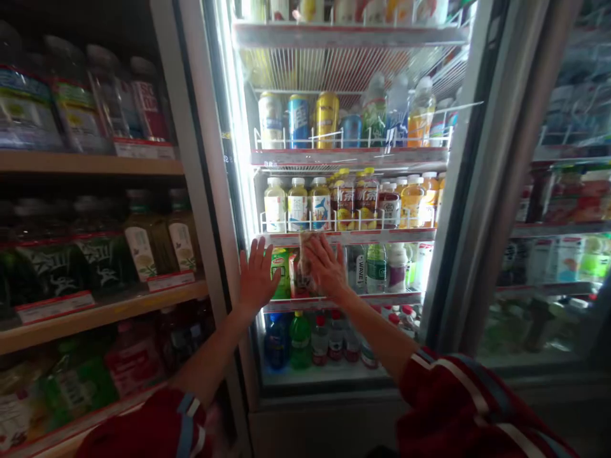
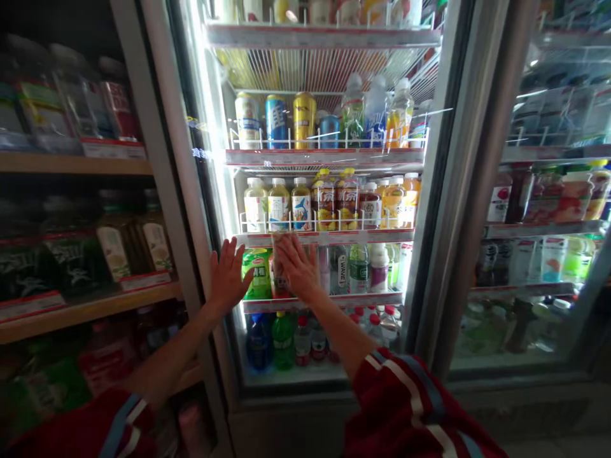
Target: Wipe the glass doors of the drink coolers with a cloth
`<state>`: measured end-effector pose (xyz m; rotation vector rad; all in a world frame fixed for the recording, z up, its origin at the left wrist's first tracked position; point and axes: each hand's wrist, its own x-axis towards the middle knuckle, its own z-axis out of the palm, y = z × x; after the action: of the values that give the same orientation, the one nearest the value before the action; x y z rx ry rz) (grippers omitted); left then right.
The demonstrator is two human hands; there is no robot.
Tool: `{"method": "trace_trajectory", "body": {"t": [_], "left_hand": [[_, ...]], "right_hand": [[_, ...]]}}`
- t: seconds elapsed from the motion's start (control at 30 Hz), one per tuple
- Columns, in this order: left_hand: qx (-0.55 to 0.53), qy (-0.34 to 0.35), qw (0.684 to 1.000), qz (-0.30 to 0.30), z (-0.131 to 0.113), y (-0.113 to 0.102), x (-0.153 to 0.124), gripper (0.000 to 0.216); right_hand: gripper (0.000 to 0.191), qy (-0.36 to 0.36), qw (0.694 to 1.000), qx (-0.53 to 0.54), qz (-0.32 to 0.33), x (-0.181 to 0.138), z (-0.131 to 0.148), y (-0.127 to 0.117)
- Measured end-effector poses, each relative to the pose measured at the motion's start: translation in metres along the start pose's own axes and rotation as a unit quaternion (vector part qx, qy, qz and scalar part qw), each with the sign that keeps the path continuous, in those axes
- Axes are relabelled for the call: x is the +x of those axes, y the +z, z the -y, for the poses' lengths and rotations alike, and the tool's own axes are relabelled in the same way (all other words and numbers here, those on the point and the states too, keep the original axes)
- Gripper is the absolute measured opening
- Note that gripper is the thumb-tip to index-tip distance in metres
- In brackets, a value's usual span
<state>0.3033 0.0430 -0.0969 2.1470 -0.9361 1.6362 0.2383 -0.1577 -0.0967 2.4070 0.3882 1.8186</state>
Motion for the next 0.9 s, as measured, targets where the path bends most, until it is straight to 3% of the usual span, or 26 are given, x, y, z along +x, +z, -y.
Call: {"method": "trace_trajectory", "body": {"t": [0.13,0.33,0.47,0.57,0.77,0.9], "left_hand": [[0.01,-0.012,1.0,-0.001,0.012,-0.004,-0.006,0.062],[0.002,-0.026,1.0,0.017,0.014,-0.003,-0.009,0.057],[-0.003,-0.03,0.999,0.031,0.018,-0.003,-0.016,0.055],[-0.001,-0.039,0.999,0.035,0.022,-0.006,-0.022,0.057],[0.001,-0.042,0.997,0.057,0.007,-0.008,-0.025,0.059],[0.0,-0.004,0.998,0.065,-0.024,-0.002,-0.022,0.057]], "right_hand": [[0.051,0.065,0.997,-0.014,-0.048,0.004,-0.007,-0.002],[0.045,-0.041,0.999,0.008,0.01,0.003,0.041,0.019],[0.047,-0.067,0.996,0.028,0.043,0.0,0.061,0.028],[0.044,-0.064,0.997,0.028,0.033,-0.002,0.049,0.023],[0.042,0.047,0.998,-0.009,-0.038,-0.014,0.009,0.003],[0.041,-0.006,1.0,-0.013,-0.009,-0.03,0.008,-0.002]]}}
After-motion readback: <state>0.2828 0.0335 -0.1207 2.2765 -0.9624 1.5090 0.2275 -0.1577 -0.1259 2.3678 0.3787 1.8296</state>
